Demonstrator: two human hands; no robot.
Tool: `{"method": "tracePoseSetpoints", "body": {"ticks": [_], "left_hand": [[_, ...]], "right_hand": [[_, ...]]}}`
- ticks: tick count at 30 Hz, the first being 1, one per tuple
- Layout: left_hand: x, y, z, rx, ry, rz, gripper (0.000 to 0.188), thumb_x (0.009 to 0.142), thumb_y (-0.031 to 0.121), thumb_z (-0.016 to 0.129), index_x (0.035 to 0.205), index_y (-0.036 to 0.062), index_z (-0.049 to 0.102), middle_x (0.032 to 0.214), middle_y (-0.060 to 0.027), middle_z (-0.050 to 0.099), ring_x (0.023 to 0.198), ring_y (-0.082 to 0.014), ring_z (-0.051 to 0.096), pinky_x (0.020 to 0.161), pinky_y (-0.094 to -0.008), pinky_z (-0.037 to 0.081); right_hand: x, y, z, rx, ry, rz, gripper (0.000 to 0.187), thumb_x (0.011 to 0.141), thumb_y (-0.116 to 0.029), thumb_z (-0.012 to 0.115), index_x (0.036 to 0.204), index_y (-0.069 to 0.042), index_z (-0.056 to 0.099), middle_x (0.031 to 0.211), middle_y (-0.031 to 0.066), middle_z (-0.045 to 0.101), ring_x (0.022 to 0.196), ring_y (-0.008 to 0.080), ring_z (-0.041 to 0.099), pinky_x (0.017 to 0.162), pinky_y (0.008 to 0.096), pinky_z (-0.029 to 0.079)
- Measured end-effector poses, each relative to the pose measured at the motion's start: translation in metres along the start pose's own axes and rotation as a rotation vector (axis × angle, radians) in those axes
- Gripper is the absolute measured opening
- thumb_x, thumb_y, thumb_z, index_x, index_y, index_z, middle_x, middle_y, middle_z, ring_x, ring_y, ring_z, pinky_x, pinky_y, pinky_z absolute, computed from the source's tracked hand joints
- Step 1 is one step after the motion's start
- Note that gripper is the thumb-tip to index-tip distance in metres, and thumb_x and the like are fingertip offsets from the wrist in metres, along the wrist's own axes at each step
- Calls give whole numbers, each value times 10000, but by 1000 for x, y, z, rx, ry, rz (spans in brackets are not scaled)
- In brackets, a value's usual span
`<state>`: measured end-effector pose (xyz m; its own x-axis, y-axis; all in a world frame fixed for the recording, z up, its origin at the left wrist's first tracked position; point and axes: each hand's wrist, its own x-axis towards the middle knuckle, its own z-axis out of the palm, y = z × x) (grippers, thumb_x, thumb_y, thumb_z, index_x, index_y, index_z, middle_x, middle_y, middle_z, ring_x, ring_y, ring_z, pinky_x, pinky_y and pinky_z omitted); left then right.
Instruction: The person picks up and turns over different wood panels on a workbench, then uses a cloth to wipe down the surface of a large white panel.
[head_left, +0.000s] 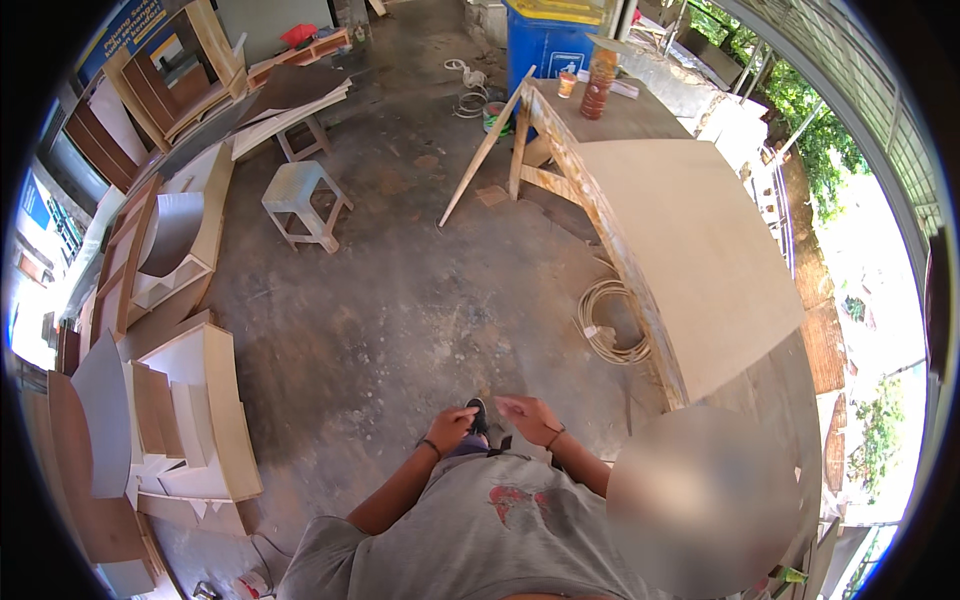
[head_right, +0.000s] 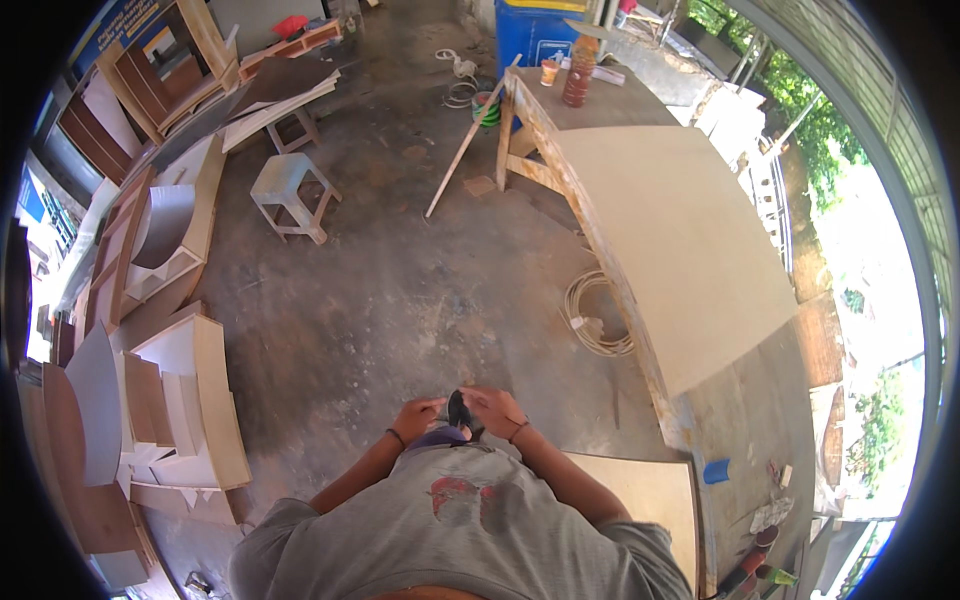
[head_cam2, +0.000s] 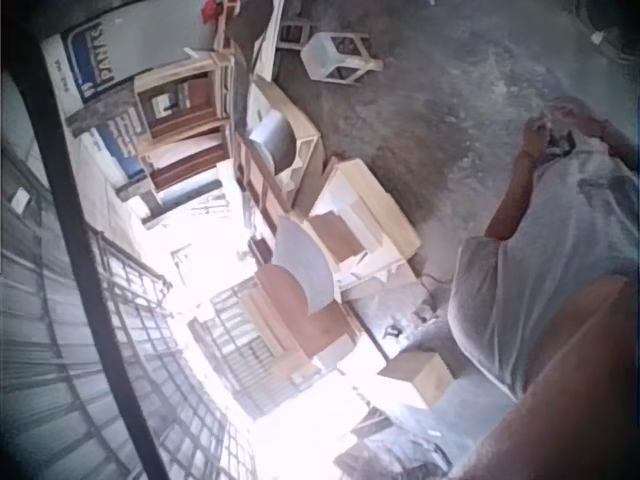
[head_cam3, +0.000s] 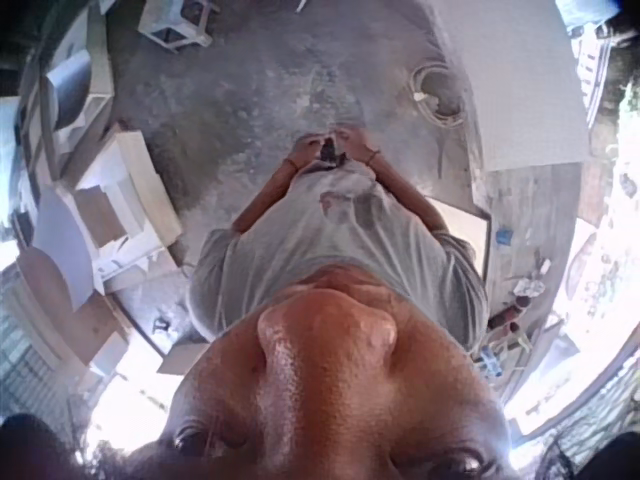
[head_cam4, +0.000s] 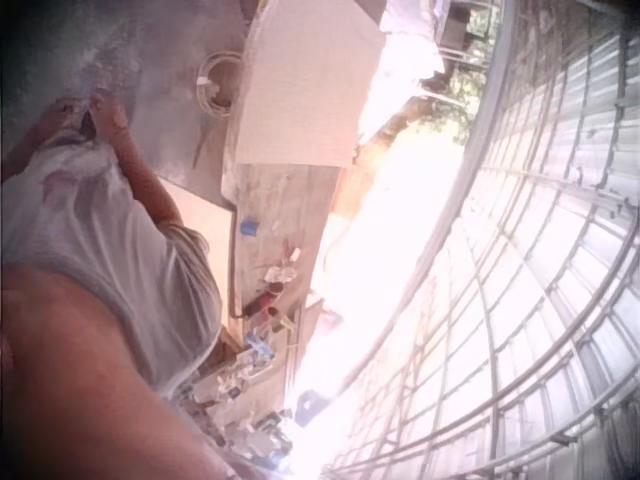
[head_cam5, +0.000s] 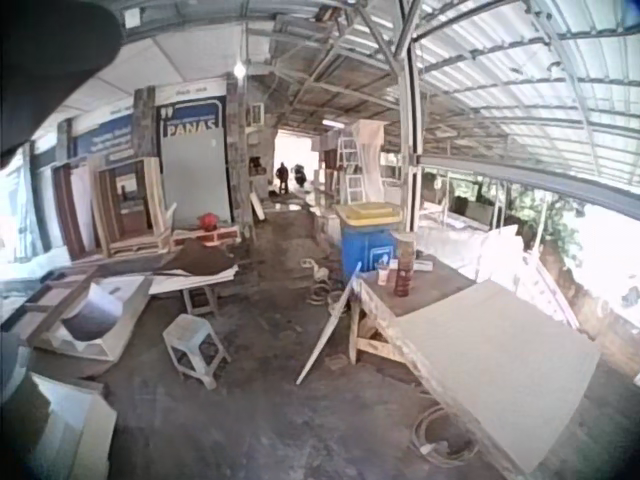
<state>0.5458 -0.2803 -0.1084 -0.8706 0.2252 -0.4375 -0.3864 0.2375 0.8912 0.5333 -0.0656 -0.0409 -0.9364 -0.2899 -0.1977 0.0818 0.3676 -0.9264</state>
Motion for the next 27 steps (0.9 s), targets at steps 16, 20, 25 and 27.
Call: {"method": "tracePoseSetpoints", "body": {"ticks": [16,20,25,27], "left_hand": [[237,184,-116,-582,-489,-93,485,801,-15,544,1250,31,369,978,-38,530,837,-94,526,747,-247,448],[316,217,-135,-448,-511,-8,610,810,2,557,1344,38,264,1056,-62,544,874,-101,539,770,-250,457],[393,246,-175,-455,-258,-236,437,896,128,507,1301,13,389,1000,-68,579,831,-126,568,716,-244,472],[422,251,-193,-536,-143,-300,361,919,198,498,1224,6,495,907,-49,589,756,-111,569,680,-231,471]], "right_hand": [[312,-41,-68,-218,-63,-623,161,790,-92,590,919,-17,651,1078,100,619,960,280,574,842,378,446],[389,-43,-108,-206,-80,-612,124,802,-132,582,847,-38,651,1036,105,629,938,279,582,813,379,450],[484,-41,-158,-327,-263,-304,157,800,-166,596,885,-39,632,854,138,647,757,291,620,693,358,483],[520,-51,-169,-280,-238,-235,178,798,-189,595,892,-42,632,825,143,644,731,300,624,649,360,488]]}}
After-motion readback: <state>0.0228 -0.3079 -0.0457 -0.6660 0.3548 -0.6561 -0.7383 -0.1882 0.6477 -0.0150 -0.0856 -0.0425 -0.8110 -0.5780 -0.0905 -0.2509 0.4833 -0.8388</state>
